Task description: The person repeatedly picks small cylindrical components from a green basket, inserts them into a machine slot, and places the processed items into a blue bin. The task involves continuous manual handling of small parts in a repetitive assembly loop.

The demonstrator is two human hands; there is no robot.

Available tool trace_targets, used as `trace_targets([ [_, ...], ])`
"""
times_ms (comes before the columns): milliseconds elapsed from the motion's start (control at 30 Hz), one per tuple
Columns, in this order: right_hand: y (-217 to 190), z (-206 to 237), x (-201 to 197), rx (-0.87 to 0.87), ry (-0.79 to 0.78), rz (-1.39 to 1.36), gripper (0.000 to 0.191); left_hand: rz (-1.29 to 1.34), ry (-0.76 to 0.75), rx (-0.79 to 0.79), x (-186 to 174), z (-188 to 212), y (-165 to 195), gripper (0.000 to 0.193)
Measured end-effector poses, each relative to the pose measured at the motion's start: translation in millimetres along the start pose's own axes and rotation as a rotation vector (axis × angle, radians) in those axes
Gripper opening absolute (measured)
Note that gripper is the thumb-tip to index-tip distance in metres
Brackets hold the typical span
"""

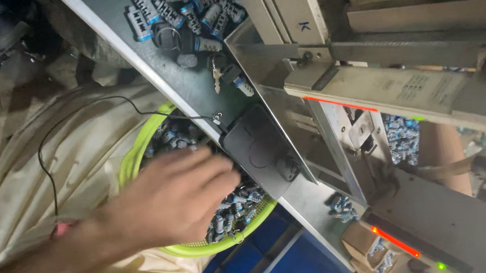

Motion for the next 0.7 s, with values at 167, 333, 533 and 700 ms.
trace_targets([
  [167,2.1,-0.4,-21.4,0.006,0.037,0.003,0.015,-0.144,0.495,0.332,-100.7,-66.1,30.2,0.048],
  [333,36.4,26.9,-91.1,0.065,0.125,0.005,0.015,-0.125,0.626,0.508,-119.6,-135.1,51.4,0.062],
  [533,78.1,98.6,-194.6,0.184,0.257,-0.045,0.014,0.067,0.37,0.542,-99.2,-203.2,55.6,0.024],
  [700,40.0,203.8,-247.1,-0.103,0.158,0.148,0.02,-0.058,0.356,0.564,-76.9,-212.3,5.4,0.016],
])
Point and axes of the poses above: each hand's wrist, its own z-axis away from the middle knuckle, its own x-axis out of the palm, y = z × x, the point moved 9 cm from there along -z, towards the middle knuckle, and after that the axes turned 13 degrees about y, right-handed, at the moved point
